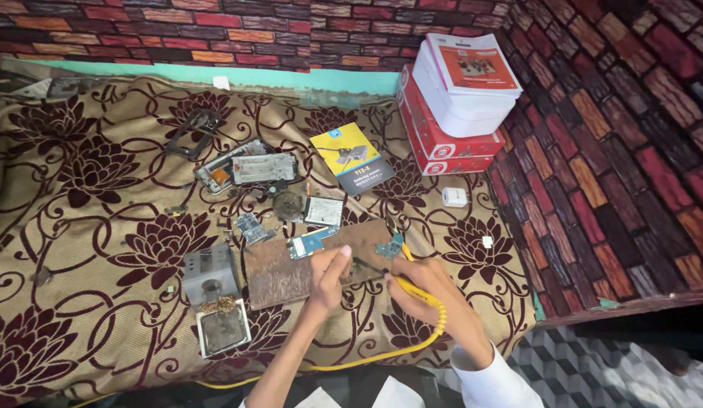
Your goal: The person uses a soldering iron to apply heat to a small circuit board held in the left hand. The person repeatedly touches the iron tip to various points on the board while other electronic components and boxes remain on the table.
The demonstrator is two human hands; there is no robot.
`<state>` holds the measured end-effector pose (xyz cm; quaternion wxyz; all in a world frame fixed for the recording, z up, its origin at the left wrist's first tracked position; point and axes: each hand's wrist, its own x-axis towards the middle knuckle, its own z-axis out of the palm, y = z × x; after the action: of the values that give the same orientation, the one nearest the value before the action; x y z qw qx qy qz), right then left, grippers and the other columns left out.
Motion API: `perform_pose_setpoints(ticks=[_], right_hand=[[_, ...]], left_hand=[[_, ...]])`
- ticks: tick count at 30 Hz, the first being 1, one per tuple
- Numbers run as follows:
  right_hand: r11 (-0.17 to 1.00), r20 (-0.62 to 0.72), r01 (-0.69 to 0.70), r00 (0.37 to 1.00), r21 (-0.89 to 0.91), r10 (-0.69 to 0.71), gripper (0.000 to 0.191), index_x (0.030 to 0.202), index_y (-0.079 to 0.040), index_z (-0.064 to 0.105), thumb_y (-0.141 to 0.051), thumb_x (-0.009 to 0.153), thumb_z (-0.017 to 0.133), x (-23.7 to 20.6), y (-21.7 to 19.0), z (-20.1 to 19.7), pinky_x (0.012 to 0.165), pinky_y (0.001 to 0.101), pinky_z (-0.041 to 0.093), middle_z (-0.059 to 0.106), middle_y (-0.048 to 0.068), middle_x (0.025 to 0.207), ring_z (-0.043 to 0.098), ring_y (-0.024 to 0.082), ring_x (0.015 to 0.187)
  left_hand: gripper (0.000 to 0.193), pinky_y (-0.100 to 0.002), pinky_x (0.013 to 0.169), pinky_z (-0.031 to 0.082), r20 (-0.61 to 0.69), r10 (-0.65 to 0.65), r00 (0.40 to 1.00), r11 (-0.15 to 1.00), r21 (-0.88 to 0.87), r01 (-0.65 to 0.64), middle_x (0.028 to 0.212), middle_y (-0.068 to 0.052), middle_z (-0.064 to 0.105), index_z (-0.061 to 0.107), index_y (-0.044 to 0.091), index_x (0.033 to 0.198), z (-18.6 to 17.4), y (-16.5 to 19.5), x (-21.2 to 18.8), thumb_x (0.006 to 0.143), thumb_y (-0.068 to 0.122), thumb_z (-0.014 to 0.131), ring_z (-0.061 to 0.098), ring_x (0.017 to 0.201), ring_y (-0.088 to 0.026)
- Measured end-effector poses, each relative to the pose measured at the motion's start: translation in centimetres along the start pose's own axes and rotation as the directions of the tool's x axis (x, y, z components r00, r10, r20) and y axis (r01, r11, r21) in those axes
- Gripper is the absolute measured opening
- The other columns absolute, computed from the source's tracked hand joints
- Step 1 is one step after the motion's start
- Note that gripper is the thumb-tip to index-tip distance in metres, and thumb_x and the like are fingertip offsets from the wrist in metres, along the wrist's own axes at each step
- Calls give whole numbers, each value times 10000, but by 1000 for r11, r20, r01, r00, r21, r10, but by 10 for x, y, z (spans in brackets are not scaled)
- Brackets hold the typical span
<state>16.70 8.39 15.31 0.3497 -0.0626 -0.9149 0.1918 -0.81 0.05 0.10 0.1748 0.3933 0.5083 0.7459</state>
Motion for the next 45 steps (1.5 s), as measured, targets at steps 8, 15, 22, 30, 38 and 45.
perform_pose_setpoints(ticks=[8, 15, 22, 30, 38, 45], right_hand=[[980, 196, -149, 973, 129, 122, 138, 952, -20, 686, -142, 896, 721, 7, -6, -8, 508, 361, 427, 602, 113, 628, 594, 278, 529], [961, 184, -263, 952, 81, 245, 173, 865, -25, 728, -185, 835, 785, 1, -8, -13, 456, 328, 437, 651, 117, 604, 608, 237, 462], [946, 159, -300, 947, 120, 280, 156, 842, -17, 721, -166, 830, 767, -12, -6, -20, 463, 312, 459, 661, 89, 584, 646, 206, 465], [954, 159, -285, 950, 92, 269, 179, 765, -16, 677, -160, 832, 760, -16, -5, -10, 433, 348, 423, 610, 106, 559, 597, 255, 428], [952, 136, -302, 946, 46, 293, 208, 729, -10, 647, -155, 840, 746, -20, 1, -1, 424, 362, 407, 580, 113, 534, 577, 268, 412], [947, 133, -318, 942, 53, 308, 188, 745, -24, 645, -156, 843, 734, -20, -3, 0, 435, 366, 430, 580, 113, 531, 593, 274, 430]], left_hand=[[527, -330, 478, 209, -18, 58, 998, 998, -4, -58, 490, 28, 323, 400, 110, 548, 1, -12, 2, 1021, 328, 479, 275, 444, -116], [516, -332, 482, 234, -26, 14, 1000, 1000, -19, -15, 497, 19, 354, 429, 84, 563, 2, 3, 3, 1020, 318, 477, 317, 452, -125], [528, -333, 493, 223, -12, 55, 998, 998, -32, -56, 504, 15, 326, 386, 83, 566, 2, 6, 3, 1035, 313, 459, 295, 455, -122], [539, -335, 491, 214, -19, 72, 997, 997, -16, -73, 503, 13, 308, 361, 90, 562, 2, 3, 2, 1036, 328, 457, 282, 456, -123], [551, -335, 486, 231, -37, 68, 997, 997, -27, -69, 493, 18, 328, 376, 89, 548, 4, 0, 2, 1026, 349, 461, 300, 449, -130], [544, -339, 499, 229, -36, 68, 997, 997, -27, -69, 509, 7, 328, 368, 73, 565, 4, 9, 3, 1034, 332, 461, 303, 467, -132]])
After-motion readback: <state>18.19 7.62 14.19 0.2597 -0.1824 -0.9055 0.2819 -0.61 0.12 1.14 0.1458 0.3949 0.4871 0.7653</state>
